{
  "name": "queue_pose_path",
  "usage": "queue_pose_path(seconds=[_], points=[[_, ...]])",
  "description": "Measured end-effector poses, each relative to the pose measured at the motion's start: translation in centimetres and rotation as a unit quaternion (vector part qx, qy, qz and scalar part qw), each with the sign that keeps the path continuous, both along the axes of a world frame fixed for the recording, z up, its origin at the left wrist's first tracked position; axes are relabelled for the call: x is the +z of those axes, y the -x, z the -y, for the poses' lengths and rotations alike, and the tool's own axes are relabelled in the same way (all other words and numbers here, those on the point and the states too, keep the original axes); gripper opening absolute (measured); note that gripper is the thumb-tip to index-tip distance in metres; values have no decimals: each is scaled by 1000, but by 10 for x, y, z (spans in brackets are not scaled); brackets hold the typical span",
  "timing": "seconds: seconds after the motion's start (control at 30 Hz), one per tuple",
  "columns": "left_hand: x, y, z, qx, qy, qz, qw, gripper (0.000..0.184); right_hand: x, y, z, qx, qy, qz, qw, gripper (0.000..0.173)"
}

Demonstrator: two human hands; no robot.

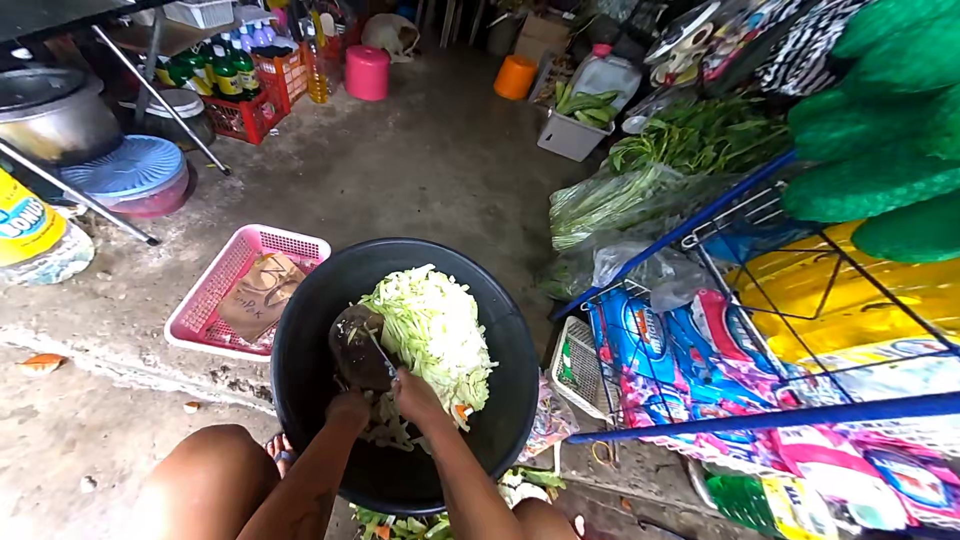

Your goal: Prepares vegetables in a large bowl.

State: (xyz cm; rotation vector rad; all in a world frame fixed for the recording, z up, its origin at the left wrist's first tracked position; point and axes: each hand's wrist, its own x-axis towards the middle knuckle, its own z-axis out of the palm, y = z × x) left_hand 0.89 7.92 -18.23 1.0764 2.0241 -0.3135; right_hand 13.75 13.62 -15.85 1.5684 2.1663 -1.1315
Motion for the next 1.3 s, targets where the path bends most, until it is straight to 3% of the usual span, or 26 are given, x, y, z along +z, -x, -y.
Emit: queue_pose_path(seconds=[0.1, 0.2, 0.27, 0.37, 0.5, 0.67, 0.77, 0.87, 1.03, 1.17, 1.3], points=[[8, 3, 1, -28, 5, 8, 1000, 51, -15, 16, -7, -14, 8, -34, 999, 42], [16, 22, 0, -32, -12, 50, 998, 53, -12, 3, -17, -91, -7, -24, 996, 45], [28, 38, -3, 17, -55, 82, 995, 55, -8, -12, -22, -131, -23, 2, 991, 46], [46, 58, -20, 122, -153, 107, 975, 53, 1, -19, -19, -103, -15, -13, 995, 46], [36, 68, -49, 195, -191, 125, 954, 54, -9, 5, -11, -21, 35, -44, 998, 43], [24, 54, -75, 148, -180, 128, 964, 53, -14, 14, -16, -88, 24, -26, 995, 43], [13, 47, -88, 134, -197, 141, 961, 50, -2, 12, -11, -70, 12, 22, 997, 43], [9, 43, -91, 191, -207, 190, 941, 49, -3, 12, -3, -60, 1, 41, 997, 43], [9, 46, -83, 324, -227, 310, 865, 45, -7, 7, -2, -67, 13, 22, 997, 41], [3, 49, -86, 343, -231, 320, 852, 44, -1, -2, -5, -126, 6, 34, 991, 43], [4, 46, -91, 357, -234, 323, 844, 45, 11, -5, 9, -98, 5, -11, 995, 43]])
